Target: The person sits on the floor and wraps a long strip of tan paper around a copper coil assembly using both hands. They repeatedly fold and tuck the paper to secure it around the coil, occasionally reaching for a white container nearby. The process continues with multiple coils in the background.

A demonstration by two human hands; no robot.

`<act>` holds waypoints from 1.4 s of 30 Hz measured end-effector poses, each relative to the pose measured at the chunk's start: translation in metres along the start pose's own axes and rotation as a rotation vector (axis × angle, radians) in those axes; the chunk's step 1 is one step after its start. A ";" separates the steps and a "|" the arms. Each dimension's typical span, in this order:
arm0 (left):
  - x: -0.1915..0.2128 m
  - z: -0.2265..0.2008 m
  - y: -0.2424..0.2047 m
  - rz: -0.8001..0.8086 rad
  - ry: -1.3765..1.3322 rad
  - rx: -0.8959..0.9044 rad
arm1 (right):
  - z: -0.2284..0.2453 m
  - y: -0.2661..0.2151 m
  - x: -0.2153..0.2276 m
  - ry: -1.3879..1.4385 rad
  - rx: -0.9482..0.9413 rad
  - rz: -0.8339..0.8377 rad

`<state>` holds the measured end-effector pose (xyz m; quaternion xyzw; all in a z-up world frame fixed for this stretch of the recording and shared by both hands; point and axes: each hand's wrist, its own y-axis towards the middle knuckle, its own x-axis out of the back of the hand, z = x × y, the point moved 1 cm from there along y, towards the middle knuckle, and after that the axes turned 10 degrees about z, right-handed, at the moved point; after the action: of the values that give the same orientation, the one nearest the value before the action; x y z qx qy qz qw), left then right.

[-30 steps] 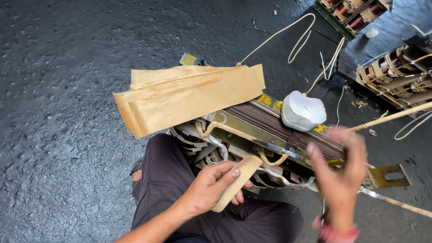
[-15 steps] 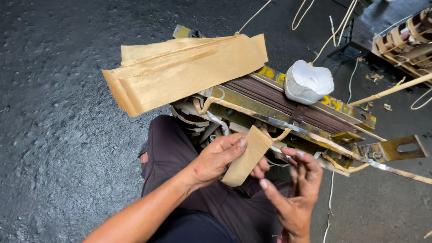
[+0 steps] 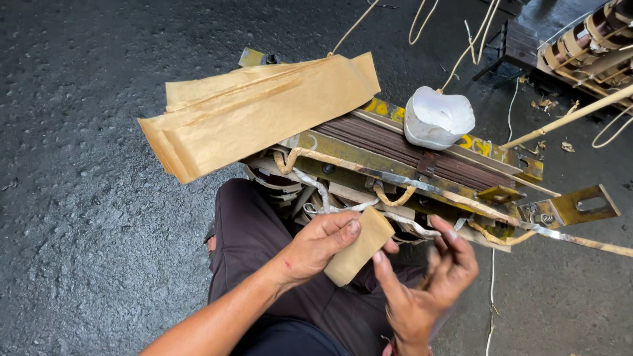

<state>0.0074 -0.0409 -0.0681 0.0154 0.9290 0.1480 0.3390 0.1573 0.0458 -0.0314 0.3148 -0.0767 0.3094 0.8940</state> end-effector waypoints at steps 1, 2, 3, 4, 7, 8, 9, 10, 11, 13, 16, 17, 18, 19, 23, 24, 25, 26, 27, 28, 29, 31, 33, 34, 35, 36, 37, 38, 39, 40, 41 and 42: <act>0.001 0.002 0.000 -0.026 -0.002 0.028 | 0.001 0.002 0.001 0.039 -0.010 -0.003; 0.000 0.004 -0.001 -0.052 -0.009 0.056 | 0.001 0.002 0.003 0.074 -0.023 -0.004; 0.000 0.006 -0.002 -0.060 0.046 0.078 | 0.000 0.003 0.005 0.109 -0.035 -0.006; -0.003 0.009 -0.003 -0.063 0.097 0.104 | 0.000 0.003 0.007 0.046 -0.023 0.029; -0.012 0.011 -0.001 -0.114 0.196 0.086 | 0.000 0.004 0.013 -0.202 0.032 0.119; -0.015 0.009 0.001 -0.141 0.223 0.061 | 0.001 0.006 0.015 -0.320 0.066 0.143; -0.016 0.007 0.002 -0.167 0.195 0.092 | 0.002 0.007 0.017 -0.439 0.098 0.166; -0.018 0.005 0.002 -0.203 0.166 0.120 | 0.003 0.009 0.018 -0.548 0.135 0.218; -0.019 0.003 0.002 -0.238 0.137 0.149 | 0.004 0.011 0.020 -0.657 0.172 0.270; -0.020 -0.001 0.005 -0.208 0.127 0.138 | 0.001 0.020 0.023 -0.850 0.217 0.380; -0.022 -0.002 0.001 -0.231 0.032 0.219 | -0.005 0.025 0.024 -1.004 0.254 0.461; -0.021 -0.003 0.002 -0.250 -0.007 0.252 | -0.008 0.029 0.023 -0.985 0.320 0.427; -0.023 -0.002 -0.001 -0.234 -0.026 0.236 | -0.009 0.028 0.021 -0.956 0.385 0.409; -0.024 -0.001 -0.003 -0.219 -0.044 0.219 | -0.012 0.028 0.019 -0.981 0.353 0.479; -0.019 0.000 -0.006 -0.249 -0.094 0.232 | -0.017 0.035 0.016 -1.017 0.368 0.527; -0.018 0.002 -0.010 -0.254 -0.099 0.223 | -0.017 0.034 0.016 -0.993 0.416 0.506; -0.017 0.004 -0.014 -0.259 -0.104 0.214 | -0.019 0.034 0.016 -0.984 0.359 0.537; -0.015 0.007 -0.015 -0.246 -0.107 0.217 | -0.020 0.031 0.017 -0.984 0.288 0.554; -0.013 0.010 -0.017 -0.266 -0.050 0.178 | -0.020 0.026 0.017 -0.983 0.217 0.570; -0.011 0.012 -0.017 -0.296 0.010 0.123 | -0.022 0.026 0.015 -0.817 0.140 0.464; -0.010 0.013 -0.016 -0.326 0.070 0.069 | -0.023 0.020 0.012 -0.649 0.063 0.361; -0.012 0.014 -0.014 -0.324 0.351 -0.148 | -0.029 0.000 -0.006 -0.047 -0.179 0.243; -0.014 0.010 -0.010 -0.309 0.552 -0.264 | -0.040 -0.026 -0.035 0.446 -0.493 0.164; -0.016 0.006 -0.009 -0.293 0.609 -0.266 | -0.044 -0.042 -0.046 0.502 -0.654 0.101; -0.019 0.001 -0.009 -0.278 0.665 -0.267 | -0.050 -0.053 -0.052 0.557 -0.815 0.039; -0.019 -0.009 -0.008 -0.328 0.864 -0.311 | -0.056 -0.058 -0.055 0.575 -0.799 0.013; -0.013 -0.022 -0.007 -0.376 1.063 -0.355 | -0.061 -0.062 -0.059 0.594 -0.784 -0.012; -0.006 -0.034 -0.006 -0.427 1.261 -0.400 | -0.065 -0.064 -0.059 0.610 -0.770 -0.035; 0.006 -0.046 -0.002 -0.434 1.484 -0.409 | -0.070 -0.063 -0.057 0.580 -0.781 -0.013; 0.018 -0.058 0.003 -0.439 1.708 -0.415 | -0.074 -0.062 -0.054 0.548 -0.792 0.010; 0.028 -0.064 0.007 -0.397 1.765 -0.378 | -0.076 -0.061 -0.053 0.517 -0.803 0.032; 0.038 -0.068 0.012 -0.357 1.819 -0.340 | -0.077 -0.061 -0.050 0.514 -0.810 0.040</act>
<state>-0.0662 -0.0430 -0.0390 -0.2981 0.7915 0.1826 -0.5013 0.1499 0.0302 -0.1399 -0.1472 0.0265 0.3397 0.9286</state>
